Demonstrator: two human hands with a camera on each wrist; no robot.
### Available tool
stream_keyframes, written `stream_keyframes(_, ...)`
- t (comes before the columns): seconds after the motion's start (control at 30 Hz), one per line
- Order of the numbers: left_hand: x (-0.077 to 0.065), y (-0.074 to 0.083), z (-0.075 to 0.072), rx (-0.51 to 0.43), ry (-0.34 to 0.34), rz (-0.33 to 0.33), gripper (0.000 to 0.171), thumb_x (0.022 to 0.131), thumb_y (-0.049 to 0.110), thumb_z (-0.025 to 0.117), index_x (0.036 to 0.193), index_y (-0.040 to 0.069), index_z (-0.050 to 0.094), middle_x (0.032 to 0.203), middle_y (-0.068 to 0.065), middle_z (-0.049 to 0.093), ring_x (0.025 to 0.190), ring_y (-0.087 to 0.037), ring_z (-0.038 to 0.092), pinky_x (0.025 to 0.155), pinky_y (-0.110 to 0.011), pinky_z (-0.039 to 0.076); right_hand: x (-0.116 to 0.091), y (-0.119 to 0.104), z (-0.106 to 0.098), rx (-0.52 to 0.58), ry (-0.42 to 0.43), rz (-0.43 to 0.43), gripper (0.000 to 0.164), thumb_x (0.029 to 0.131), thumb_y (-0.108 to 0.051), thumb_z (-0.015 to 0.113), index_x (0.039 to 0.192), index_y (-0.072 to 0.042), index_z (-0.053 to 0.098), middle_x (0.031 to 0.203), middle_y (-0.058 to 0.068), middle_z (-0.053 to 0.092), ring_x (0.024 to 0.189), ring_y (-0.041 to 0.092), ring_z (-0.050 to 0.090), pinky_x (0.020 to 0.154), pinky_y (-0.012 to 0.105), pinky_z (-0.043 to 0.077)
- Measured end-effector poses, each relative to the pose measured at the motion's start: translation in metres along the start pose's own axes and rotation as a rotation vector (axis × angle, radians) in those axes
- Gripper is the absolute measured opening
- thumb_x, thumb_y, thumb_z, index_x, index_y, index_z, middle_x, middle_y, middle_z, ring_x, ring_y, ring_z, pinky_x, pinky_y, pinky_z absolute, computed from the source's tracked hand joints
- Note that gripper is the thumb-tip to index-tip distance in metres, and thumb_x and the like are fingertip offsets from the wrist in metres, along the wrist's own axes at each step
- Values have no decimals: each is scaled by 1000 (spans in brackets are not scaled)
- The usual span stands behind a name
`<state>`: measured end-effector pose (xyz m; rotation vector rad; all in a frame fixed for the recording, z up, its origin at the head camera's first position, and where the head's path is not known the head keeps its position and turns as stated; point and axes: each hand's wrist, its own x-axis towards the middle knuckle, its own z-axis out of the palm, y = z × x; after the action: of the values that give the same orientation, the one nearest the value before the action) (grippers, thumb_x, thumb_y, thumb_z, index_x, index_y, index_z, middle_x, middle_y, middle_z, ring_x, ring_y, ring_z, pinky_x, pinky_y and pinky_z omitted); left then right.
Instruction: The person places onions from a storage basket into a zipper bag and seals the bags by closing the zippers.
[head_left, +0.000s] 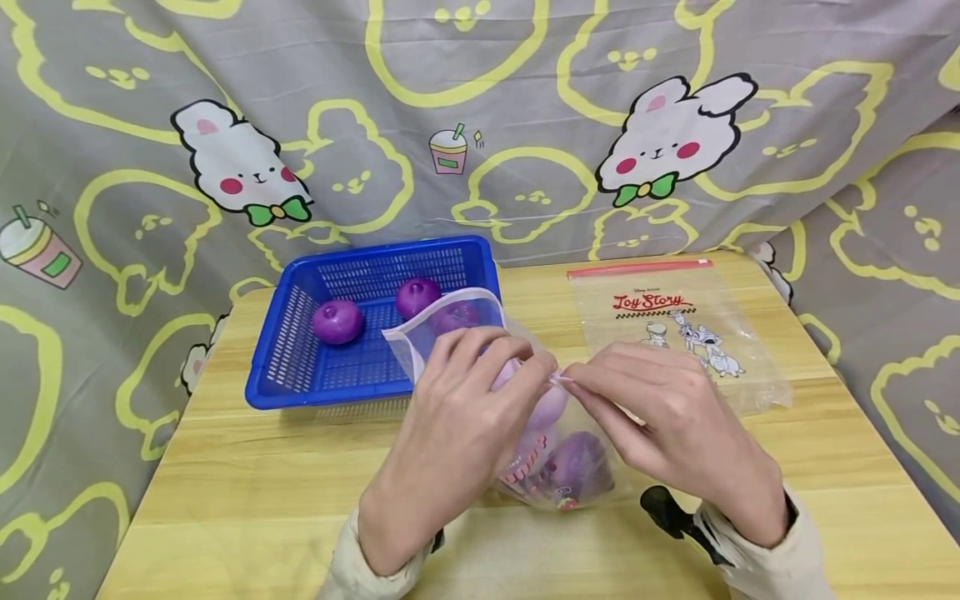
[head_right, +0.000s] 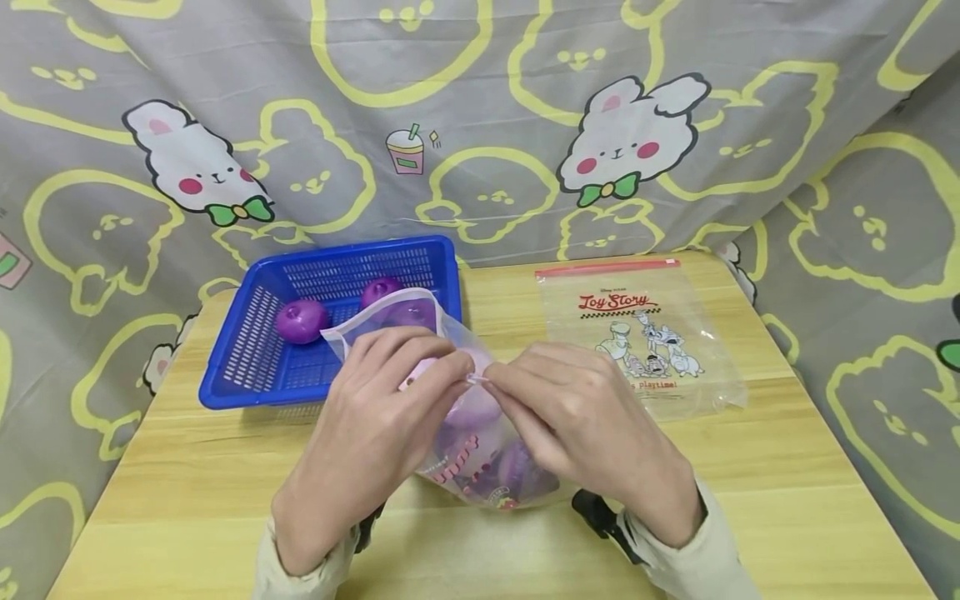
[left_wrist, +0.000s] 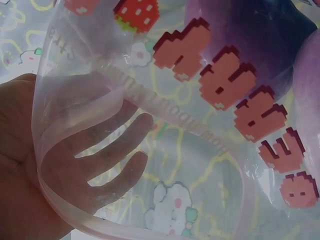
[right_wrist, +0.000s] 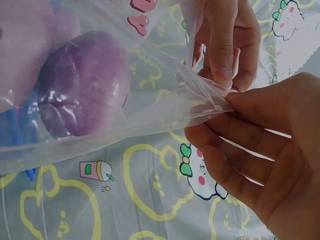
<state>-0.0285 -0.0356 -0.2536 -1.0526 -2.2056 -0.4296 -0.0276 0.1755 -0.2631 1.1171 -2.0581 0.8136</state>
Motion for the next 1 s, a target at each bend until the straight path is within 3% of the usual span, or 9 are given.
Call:
stream_keyframes(0.23,0,-1,-2,3,10,5,13,99,12,56,103,16,68,105,-4,68,105,-23,61,91,-41,47,-1,-2,-4,3,26,-24,26,103,-18,53,95,-5,75,82,-3,69,72,10,63,72,25,52)
stream_keyframes(0.5,-2,-5,-5,16,-20,-42,16,97,8,60,108,15,68,109,-7,67,105,-26,60,93,-43,47,1,-5,-8,31,109,-48,25,102,-16,56,91,-3,75,81,0,71,70,13,63,74,24,52)
stream_keyframes(1.0,-3,-9,-7,-33,-76,-90,13,97,13,64,109,15,69,111,-5,67,110,-23,59,97,-41,45,-1,0,-11,18,122,-18,27,102,-18,56,89,-3,75,79,-1,71,68,14,64,75,24,52)
